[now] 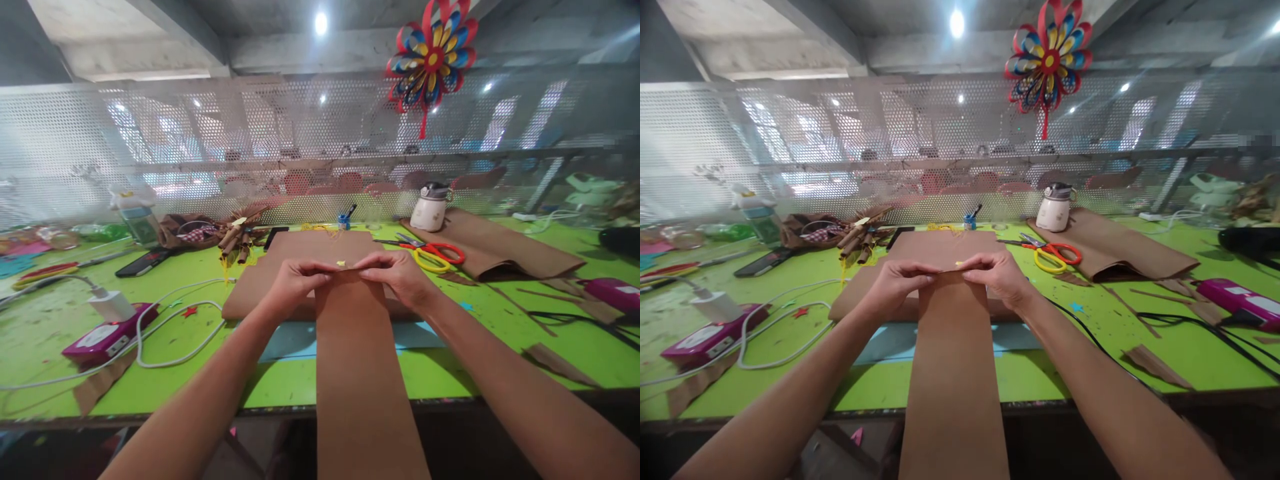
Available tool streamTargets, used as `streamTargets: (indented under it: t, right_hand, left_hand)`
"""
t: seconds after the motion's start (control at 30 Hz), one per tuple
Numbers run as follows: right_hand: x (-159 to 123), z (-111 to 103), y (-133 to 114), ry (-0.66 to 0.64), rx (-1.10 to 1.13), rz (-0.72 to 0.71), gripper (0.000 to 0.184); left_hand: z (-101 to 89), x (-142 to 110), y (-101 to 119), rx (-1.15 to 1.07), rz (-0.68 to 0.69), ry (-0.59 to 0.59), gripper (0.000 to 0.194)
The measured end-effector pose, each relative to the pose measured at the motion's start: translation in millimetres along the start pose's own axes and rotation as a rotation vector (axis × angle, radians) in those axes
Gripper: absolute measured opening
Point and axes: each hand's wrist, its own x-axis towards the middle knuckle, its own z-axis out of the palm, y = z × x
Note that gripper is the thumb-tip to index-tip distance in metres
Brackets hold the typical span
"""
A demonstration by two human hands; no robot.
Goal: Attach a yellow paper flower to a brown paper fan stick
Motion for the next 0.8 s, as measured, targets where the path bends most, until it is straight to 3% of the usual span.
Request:
streamTargets:
  t: [0.13, 0.23, 0.43, 0.67, 0.8]
  right_hand:
    - [-0.9, -3.3, -2.1, -0.053, -0.058, -0.063, 0.01]
    - [-1.6, -3.5, -3.0, -0.063, -0.132, -0.1, 0.009]
    - [-3.1, 4.4, -2.5, -0.135, -0.227, -0.114, 0.011]
    - [-2.3, 6.3, -0.3, -0.146, -0.253, -0.032, 0.013]
    - [-1.1, 0.0, -0.3, -0.192, -0.177, 0.036, 0.017]
  left_hand:
    - [-3.9, -2.0, 2.9, 0.104, 0.047, -0.04, 0.018]
    - [-7.1, -2.6, 8.2, 0.161, 0.044, -0.146, 0.023]
    - [-3.2, -3.0, 18.8, 0.237, -0.106, -0.271, 0.046]
    - [-0.3, -5.7, 17.2, 0.285, -0.162, -0.439, 0.043]
    - [-0.4, -5.2, 16.4, 0.21, -0.213, -0.466, 0.041]
